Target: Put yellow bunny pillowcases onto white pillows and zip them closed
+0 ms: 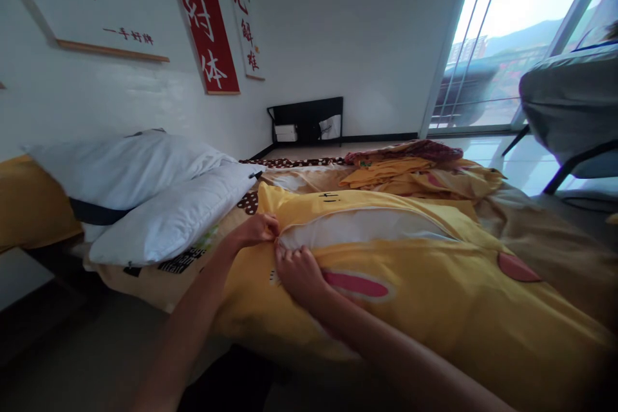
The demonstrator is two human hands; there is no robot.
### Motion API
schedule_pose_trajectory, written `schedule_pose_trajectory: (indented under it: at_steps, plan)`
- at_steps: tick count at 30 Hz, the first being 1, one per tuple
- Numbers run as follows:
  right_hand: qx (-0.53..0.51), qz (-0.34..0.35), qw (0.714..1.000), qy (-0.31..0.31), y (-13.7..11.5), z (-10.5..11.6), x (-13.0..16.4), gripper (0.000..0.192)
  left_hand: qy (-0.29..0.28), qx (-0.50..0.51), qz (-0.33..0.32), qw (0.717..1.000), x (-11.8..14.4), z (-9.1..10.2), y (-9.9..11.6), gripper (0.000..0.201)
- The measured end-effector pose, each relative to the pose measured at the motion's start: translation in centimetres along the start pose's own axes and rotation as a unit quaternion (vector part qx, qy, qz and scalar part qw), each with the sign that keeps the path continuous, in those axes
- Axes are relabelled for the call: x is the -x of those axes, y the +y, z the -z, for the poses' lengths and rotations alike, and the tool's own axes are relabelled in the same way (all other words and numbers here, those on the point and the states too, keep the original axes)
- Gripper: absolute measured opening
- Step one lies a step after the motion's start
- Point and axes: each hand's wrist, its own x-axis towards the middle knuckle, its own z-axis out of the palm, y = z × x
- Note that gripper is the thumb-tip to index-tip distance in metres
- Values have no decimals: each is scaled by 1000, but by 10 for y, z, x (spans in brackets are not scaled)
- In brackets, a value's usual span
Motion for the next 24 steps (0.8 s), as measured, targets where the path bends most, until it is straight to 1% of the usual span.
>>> schedule_pose_trajectory:
  at_steps: [6, 12, 17, 19, 21, 23, 24]
  plan:
    - [-1, 0, 1000, 5, 1, 1, 1, 37, 17, 19, 1, 1000, 1, 3, 3, 6]
    - [5, 2, 999, 45, 1, -1, 5, 46, 34, 44, 4, 998, 11, 18, 9, 11]
    - [5, 5, 998, 62, 6, 0, 10, 47, 48, 45, 4, 998, 15, 26, 15, 15]
    - [4, 22, 997, 80, 15, 5, 18, 44, 53, 44, -2, 998, 16, 27, 18, 18]
    - [4, 38, 995, 96, 32, 13, 31, 35, 57, 49, -4, 997, 17, 28, 21, 21]
    - [-8, 56, 993, 100, 57, 24, 48, 28, 64, 49, 0, 997, 18, 30, 21, 23]
    - [-20, 70, 993, 95, 72, 29, 58, 29, 67, 46, 5, 997, 18, 31, 20, 23]
